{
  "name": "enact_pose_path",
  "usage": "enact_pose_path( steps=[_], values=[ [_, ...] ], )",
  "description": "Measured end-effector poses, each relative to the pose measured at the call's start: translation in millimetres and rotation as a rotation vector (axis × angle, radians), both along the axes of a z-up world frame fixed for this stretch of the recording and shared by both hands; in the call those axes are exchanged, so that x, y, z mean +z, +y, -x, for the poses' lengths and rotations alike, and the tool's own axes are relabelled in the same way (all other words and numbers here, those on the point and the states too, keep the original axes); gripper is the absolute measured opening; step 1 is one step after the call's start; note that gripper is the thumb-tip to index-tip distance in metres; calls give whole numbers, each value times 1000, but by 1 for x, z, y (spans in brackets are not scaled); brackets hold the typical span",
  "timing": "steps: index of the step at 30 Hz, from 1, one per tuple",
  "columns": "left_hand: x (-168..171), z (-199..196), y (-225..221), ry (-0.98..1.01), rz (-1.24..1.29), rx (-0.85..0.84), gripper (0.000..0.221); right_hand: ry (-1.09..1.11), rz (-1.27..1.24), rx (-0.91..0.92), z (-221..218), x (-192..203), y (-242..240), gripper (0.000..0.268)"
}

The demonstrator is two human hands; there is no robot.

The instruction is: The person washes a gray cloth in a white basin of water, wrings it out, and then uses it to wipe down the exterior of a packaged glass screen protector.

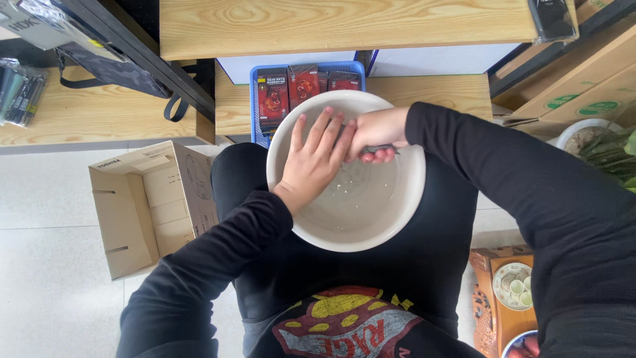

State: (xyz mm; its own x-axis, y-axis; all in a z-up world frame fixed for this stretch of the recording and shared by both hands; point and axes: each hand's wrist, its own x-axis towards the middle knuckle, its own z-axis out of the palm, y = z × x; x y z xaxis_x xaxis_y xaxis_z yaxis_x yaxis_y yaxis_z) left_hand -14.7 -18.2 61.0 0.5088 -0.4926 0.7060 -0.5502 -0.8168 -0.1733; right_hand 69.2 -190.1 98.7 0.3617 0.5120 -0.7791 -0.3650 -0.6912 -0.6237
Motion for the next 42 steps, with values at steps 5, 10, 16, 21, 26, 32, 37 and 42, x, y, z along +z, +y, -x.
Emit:
enact_pose_path(
  steps=[5,10,16,21,26,32,37,42],
  values=[
    [-4,-4,-6,-170,55,-43,23,196,-159,188,16,-7,3,43],
    [-39,-9,0,-35,-169,121,6,-295,210,387,12,-60,12,31],
    [-61,-21,2,703,2,87,17,-884,330,488,28,5,32,18],
    [-32,-24,0,1203,379,161,23,-1275,340,729,9,-29,23,13],
    [-23,-26,-1,1465,704,65,20,-1543,260,848,3,-37,16,16],
    [-47,-31,1,1607,1026,-185,8,-1904,169,836,-10,-65,6,13],
    [-8,-24,3,1843,1388,-378,25,-2284,41,734,-16,-66,9,13],
    [-11,-28,6,1764,1183,-286,20,-2298,58,760,-14,-55,3,12]
  ],
)
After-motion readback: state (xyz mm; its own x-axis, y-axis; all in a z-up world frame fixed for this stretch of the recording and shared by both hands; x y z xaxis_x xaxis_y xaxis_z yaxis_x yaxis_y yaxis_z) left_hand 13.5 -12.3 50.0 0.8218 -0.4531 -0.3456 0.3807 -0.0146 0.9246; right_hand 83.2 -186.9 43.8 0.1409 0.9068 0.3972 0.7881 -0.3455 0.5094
